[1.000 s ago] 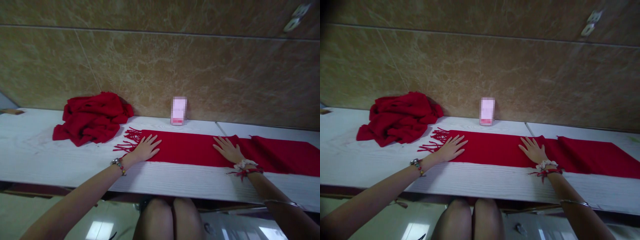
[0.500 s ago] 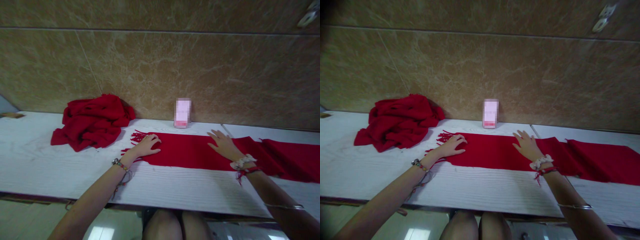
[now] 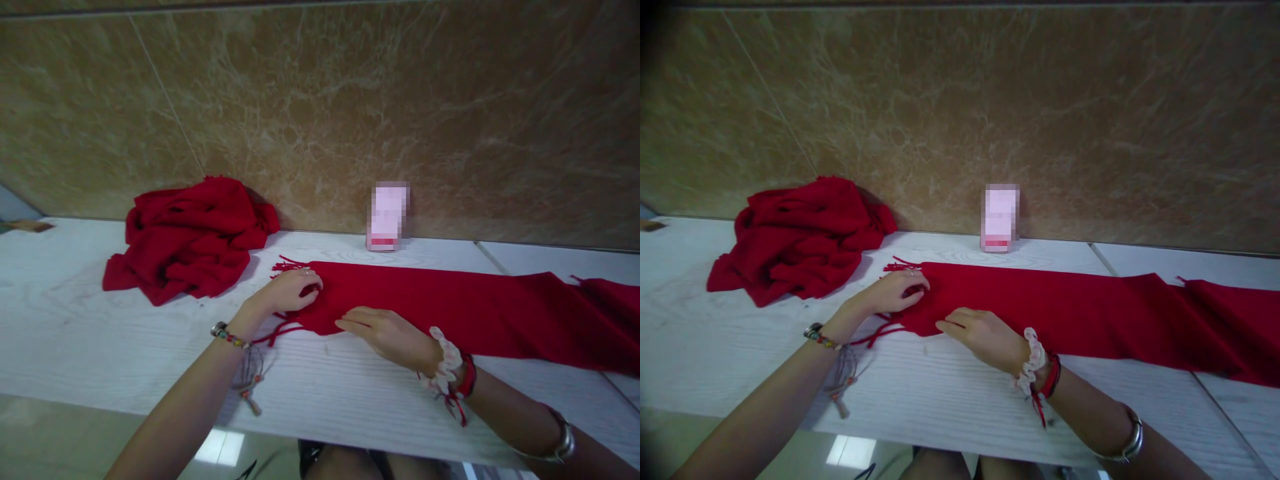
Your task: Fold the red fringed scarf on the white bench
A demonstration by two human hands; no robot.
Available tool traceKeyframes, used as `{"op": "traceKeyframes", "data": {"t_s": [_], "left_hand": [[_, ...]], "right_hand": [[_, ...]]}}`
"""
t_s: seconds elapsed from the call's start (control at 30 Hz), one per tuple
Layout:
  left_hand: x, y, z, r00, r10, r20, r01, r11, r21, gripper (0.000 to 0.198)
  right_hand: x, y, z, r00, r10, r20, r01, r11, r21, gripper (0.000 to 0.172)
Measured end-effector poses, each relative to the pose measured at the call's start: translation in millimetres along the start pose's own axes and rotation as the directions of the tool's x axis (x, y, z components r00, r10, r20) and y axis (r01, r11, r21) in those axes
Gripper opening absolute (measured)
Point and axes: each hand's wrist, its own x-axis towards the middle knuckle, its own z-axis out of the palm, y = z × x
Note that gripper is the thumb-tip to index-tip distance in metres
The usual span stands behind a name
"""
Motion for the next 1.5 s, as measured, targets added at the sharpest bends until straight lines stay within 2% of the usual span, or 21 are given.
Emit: {"op": "traceKeyframes", "data": {"t_s": [0.07, 0.13, 0.27, 0.33, 0.37, 0.43, 0.5, 0.6, 0.67, 0.73, 0.87, 0.93, 0.97, 1.13, 1.2, 1.23, 1.27, 1.33, 1.4, 1.43, 1.5], "left_hand": [[0.0, 3.3, -2.7, 1.0, 0.001, -0.001, -0.001, 1.0, -0.017, 0.021], [-0.5, 10.3, -4.9, 1.0, 0.018, -0.012, -0.019, 0.999, -0.047, 0.027], [2.5, 36.0, 1.8, 0.999, 0.003, -0.046, -0.005, 0.999, -0.033, 0.055], [7.1, 49.4, 10.2, 0.995, -0.055, -0.077, 0.059, 0.997, 0.044, 0.06], [9.6, 54.3, 14.1, 0.992, -0.089, -0.092, 0.098, 0.991, 0.089, 0.057], [13.1, 58.2, 18.4, 0.984, -0.146, -0.104, 0.161, 0.973, 0.162, 0.044], [13.4, 53.8, 16.4, 0.978, -0.185, -0.096, 0.201, 0.961, 0.192, 0.037], [7.9, 36.1, 5.1, 0.96, -0.251, -0.122, 0.268, 0.951, 0.153, 0.038], [3.1, 22.2, -2.3, 0.939, -0.303, -0.162, 0.321, 0.942, 0.1, 0.04], [-0.5, 9.9, -6.7, 0.916, -0.348, -0.199, 0.363, 0.931, 0.045, 0.041], [-4.2, -9.7, -8.6, 0.877, -0.401, -0.265, 0.391, 0.916, -0.092, 0.041], [-7.2, -19.8, -10.4, 0.832, -0.445, -0.331, 0.398, 0.895, -0.201, 0.04], [-9.5, -25.5, -12.0, 0.792, -0.483, -0.374, 0.406, 0.873, -0.27, 0.038], [-24.9, -53.1, -22.6, 0.511, -0.676, -0.531, 0.427, 0.736, -0.525, 0.028], [-27.4, -56.3, -24.9, 0.457, -0.691, -0.56, 0.424, 0.723, -0.546, 0.028], [-27.0, -54.8, -25.3, 0.466, -0.683, -0.563, 0.412, 0.73, -0.545, 0.028], [-25.5, -51.2, -25.1, 0.508, -0.66, -0.553, 0.392, 0.749, -0.534, 0.027], [-20.4, -39.3, -23.1, 0.674, -0.553, -0.49, 0.331, 0.819, -0.469, 0.022], [-15.0, -24.9, -19.9, 0.86, -0.364, -0.359, 0.232, 0.903, -0.361, 0.019], [-13.1, -18.6, -18.4, 0.919, -0.273, -0.283, 0.185, 0.935, -0.302, 0.018], [-12.0, -10.4, -17.3, 0.972, -0.165, -0.17, 0.13, 0.971, -0.2, 0.015]], "right_hand": [[-0.6, 4.8, 1.6, 0.994, 0.083, -0.067, -0.076, 0.992, 0.1, 0.042], [0.7, 9.7, 3.0, 0.956, 0.234, -0.176, -0.192, 0.955, 0.226, 0.045], [4.5, 20.1, 2.8, 0.787, 0.513, -0.342, -0.377, 0.84, 0.391, 0.022], [6.0, 23.8, 1.7, 0.722, 0.563, -0.402, -0.415, 0.817, 0.4, 0.014], [6.7, 24.7, 1.3, 0.71, 0.563, -0.423, -0.42, 0.821, 0.388, 0.012], [7.7, 24.8, 1.1, 0.735, 0.527, -0.426, -0.409, 0.846, 0.341, 0.012], [8.3, 23.2, 1.8, 0.787, 0.483, -0.384, -0.39, 0.872, 0.297, 0.012], [7.8, 21.5, 3.9, 0.857, 0.436, -0.275, -0.371, 0.892, 0.259, 0.021], [6.9, 22.4, 5.6, 0.877, 0.435, -0.204, -0.383, 0.89, 0.248, 0.029], [6.1, 24.9, 6.7, 0.867, 0.472, -0.159, -0.424, 0.867, 0.261, 0.025], [5.7, 31.5, 6.1, 0.803, 0.583, -0.123, -0.512, 0.781, 0.359, 0.018], [5.7, 34.9, 4.9, 0.779, 0.618, -0.108, -0.533, 0.743, 0.406, 0.018], [5.6, 36.7, 4.4, 0.774, 0.625, -0.099, -0.535, 0.73, 0.425, 0.018], [4.1, 42.9, 3.7, 0.774, 0.627, -0.085, -0.527, 0.713, 0.462, 0.017], [3.7, 40.4, 2.8, 0.81, 0.578, -0.094, -0.489, 0.756, 0.435, 0.019], [3.7, 37.5, 1.9, 0.847, 0.524, -0.095, -0.446, 0.796, 0.409, 0.02], [3.8, 33.6, 0.7, 0.889, 0.45, -0.091, -0.388, 0.842, 0.375, 0.022], [4.0, 24.0, -1.5, 0.955, 0.288, -0.067, -0.258, 0.922, 0.288, 0.027], [4.0, 14.8, -2.8, 0.981, 0.191, -0.04, -0.179, 0.964, 0.198, 0.03], [3.9, 11.5, -2.9, 0.984, 0.176, -0.037, -0.168, 0.973, 0.16, 0.03], [3.3, 8.5, -1.7, 0.981, 0.188, -0.045, -0.183, 0.977, 0.109, 0.032]]}}
